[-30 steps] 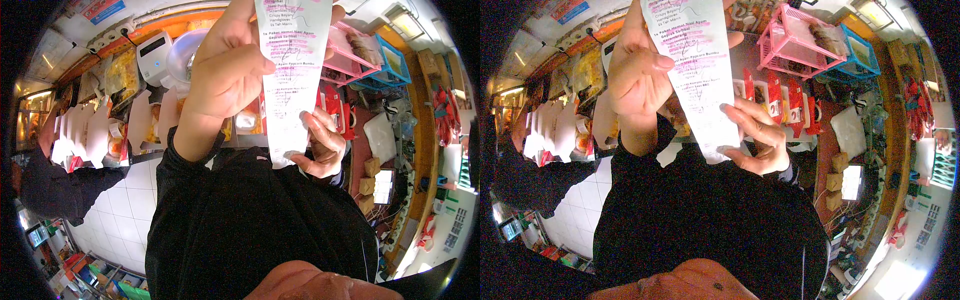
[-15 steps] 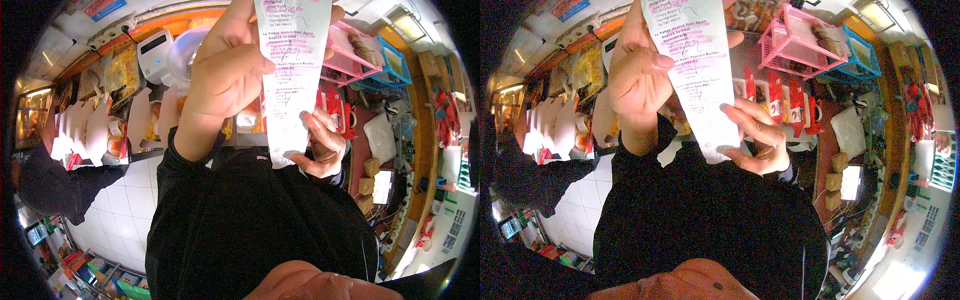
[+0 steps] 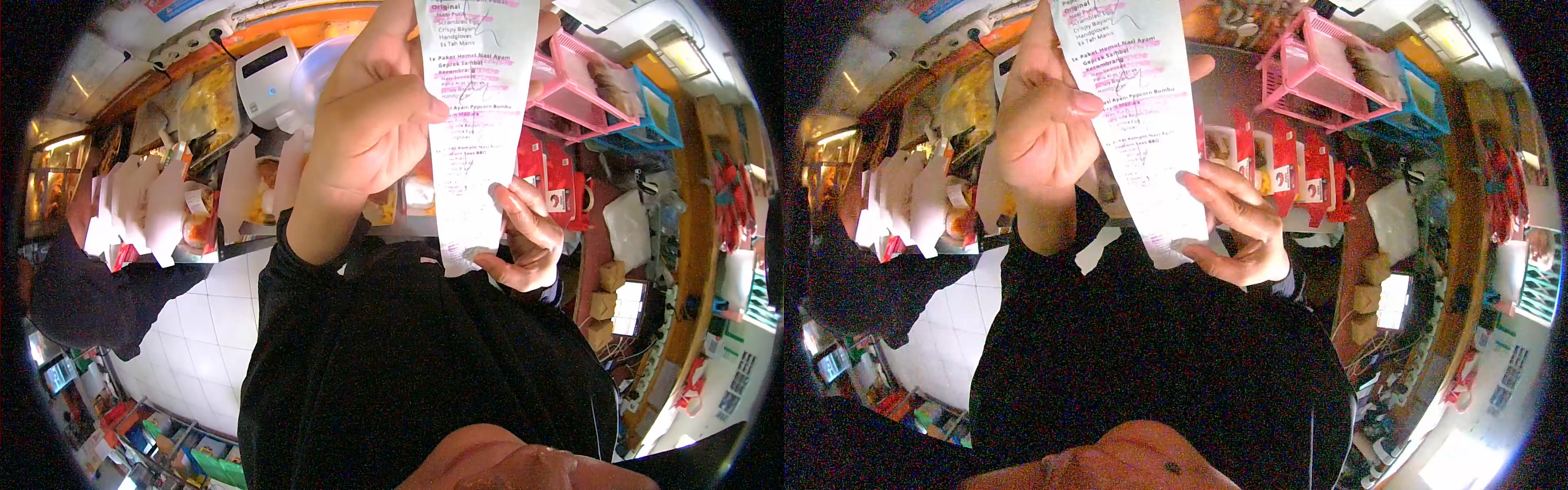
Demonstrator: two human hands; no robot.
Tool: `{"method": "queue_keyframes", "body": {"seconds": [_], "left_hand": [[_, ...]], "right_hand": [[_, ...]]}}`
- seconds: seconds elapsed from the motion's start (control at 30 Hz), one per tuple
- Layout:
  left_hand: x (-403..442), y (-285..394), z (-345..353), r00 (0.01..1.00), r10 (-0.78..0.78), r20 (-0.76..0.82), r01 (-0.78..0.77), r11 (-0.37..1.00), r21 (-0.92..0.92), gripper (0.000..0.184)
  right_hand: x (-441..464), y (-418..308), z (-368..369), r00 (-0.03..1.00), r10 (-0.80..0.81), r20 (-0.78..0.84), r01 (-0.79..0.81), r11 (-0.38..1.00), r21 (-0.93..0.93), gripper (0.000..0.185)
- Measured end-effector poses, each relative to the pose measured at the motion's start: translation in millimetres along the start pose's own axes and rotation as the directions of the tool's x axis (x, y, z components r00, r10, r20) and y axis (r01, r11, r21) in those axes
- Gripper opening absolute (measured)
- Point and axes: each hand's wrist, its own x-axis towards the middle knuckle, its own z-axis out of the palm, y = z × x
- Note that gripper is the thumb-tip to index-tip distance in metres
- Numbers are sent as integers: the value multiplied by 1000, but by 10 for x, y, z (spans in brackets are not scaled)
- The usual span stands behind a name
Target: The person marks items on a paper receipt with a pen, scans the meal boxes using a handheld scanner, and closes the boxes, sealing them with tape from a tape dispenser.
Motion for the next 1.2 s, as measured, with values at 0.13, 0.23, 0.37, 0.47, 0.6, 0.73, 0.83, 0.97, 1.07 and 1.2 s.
{"method": "queue_keyframes", "body": {"seconds": [0.13,0.23,0.37,0.47,0.6,0.73,0.83,0.97,1.07,1.2], "left_hand": [[-68,103,-87,1000,-1,-4,1,996,91,82],[-144,142,-267,996,32,81,-31,999,-15,82],[-222,257,-363,996,28,86,-23,998,-66,82],[-253,370,-400,999,-12,-43,8,997,-80,81],[-197,282,-1086,984,64,168,-33,983,-179,77],[-826,-217,-1272,823,199,-532,27,922,386,35],[-1842,-871,-1464,895,-273,-353,435,359,826,22],[-2556,-1570,-1335,747,-650,-140,434,317,843,17],[-2349,-1467,-1148,610,-770,-190,439,129,889,20],[-2359,-1487,-1097,609,-737,-292,515,86,853,19]], "right_hand": [[64,65,134,998,-56,2,55,998,20,73],[82,79,239,1000,-23,13,23,999,25,73],[100,86,367,999,22,26,-21,999,-45,72],[146,130,456,995,100,18,-99,995,-7,72],[263,245,491,989,139,-49,-142,988,-62,71],[585,656,230,922,285,-262,-340,921,-193,54],[716,1647,-364,920,252,-301,-392,638,-663,47],[686,3216,-927,971,205,-119,-205,474,-856,42],[661,3788,-970,852,512,108,-64,308,-949,41],[684,3842,-963,721,614,320,168,293,-941,35]]}}
